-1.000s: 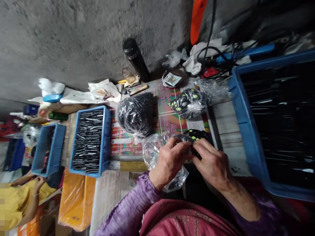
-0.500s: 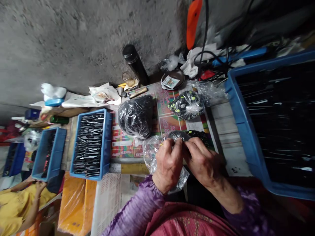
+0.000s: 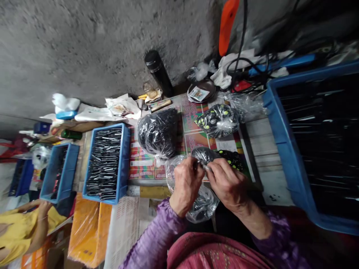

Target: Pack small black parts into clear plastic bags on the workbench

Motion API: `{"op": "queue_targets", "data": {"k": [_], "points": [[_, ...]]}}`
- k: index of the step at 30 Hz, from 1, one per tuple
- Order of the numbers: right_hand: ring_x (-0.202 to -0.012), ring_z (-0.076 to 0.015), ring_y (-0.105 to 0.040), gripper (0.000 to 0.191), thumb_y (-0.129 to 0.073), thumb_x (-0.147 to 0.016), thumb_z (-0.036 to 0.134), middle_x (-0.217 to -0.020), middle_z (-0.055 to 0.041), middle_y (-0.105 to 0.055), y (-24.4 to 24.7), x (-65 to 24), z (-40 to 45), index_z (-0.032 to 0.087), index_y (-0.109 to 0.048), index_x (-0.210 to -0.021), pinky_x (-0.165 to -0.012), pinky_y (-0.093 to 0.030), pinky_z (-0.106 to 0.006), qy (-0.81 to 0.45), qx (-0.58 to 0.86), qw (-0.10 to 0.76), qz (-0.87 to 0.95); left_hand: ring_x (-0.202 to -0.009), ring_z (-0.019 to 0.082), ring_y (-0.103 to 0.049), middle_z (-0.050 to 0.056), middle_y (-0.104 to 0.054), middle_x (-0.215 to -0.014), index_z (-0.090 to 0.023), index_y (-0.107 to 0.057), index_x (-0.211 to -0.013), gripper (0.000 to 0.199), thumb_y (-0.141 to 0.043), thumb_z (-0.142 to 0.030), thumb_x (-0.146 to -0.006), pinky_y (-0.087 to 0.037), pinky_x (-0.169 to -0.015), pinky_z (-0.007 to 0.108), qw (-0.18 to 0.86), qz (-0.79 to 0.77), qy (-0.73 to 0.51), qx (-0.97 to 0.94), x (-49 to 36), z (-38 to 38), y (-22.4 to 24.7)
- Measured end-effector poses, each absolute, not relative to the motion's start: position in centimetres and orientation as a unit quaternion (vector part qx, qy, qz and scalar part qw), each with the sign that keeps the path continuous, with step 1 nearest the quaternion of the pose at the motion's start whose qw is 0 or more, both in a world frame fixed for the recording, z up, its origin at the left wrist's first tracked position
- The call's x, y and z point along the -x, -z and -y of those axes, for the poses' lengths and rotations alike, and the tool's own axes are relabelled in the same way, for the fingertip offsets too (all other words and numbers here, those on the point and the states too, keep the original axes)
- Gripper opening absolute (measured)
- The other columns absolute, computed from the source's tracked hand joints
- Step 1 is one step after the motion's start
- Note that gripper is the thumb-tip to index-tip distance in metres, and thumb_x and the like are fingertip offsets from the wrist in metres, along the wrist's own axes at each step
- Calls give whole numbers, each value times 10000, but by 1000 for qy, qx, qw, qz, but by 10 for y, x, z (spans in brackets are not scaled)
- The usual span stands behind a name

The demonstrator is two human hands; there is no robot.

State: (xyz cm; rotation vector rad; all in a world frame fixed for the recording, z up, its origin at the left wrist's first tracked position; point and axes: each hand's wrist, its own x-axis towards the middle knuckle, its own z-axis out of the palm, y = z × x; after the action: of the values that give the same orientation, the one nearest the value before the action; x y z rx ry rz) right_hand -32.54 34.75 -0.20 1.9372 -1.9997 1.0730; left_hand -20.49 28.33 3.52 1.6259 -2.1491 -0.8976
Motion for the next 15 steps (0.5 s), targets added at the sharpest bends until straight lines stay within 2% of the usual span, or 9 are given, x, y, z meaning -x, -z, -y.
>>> {"op": "queue_targets", "data": {"k": [4,10,13,15], "points": [[-636,-143,-601,149,-573,-979,98,-835,-56,-678,5,322,-342,152,-630,-853,-589,-408,-285,-367,-649,71,663,-502,106,-510,-28,-589,-571,-174,-640,-797,100,-549,-157,-759,-358,-519,230,179,626,463,-602,207,-277,-28],[-724,-161,-650,168,-553,-1006,200,-835,-40,-652,19,320,-336,176,-611,-851,-642,-479,-264,-433,-595,-25,677,-423,98,-480,-25,-570,-508,-160,-603,-718,130,-532,-218,-626,-402,-438,218,265,429,636,-584,204,-272,-20],[-780,-182,-676,119,-549,-1008,227,-908,-56,-678,20,325,-332,162,-641,-967,-678,-513,-279,-438,-601,-38,667,-420,92,-481,-26,-566,-511,-146,-615,-718,144,-568,-248,-627,-427,-442,219,282,404,649,-580,202,-272,-21],[-844,-199,-695,166,-543,-1011,242,-984,-80,-690,17,329,-328,145,-647,-1097,-698,-532,-286,-434,-626,-45,647,-422,88,-484,-29,-561,-529,-143,-623,-721,155,-587,-278,-652,-430,-442,219,287,413,642,-579,202,-270,-22]]}}
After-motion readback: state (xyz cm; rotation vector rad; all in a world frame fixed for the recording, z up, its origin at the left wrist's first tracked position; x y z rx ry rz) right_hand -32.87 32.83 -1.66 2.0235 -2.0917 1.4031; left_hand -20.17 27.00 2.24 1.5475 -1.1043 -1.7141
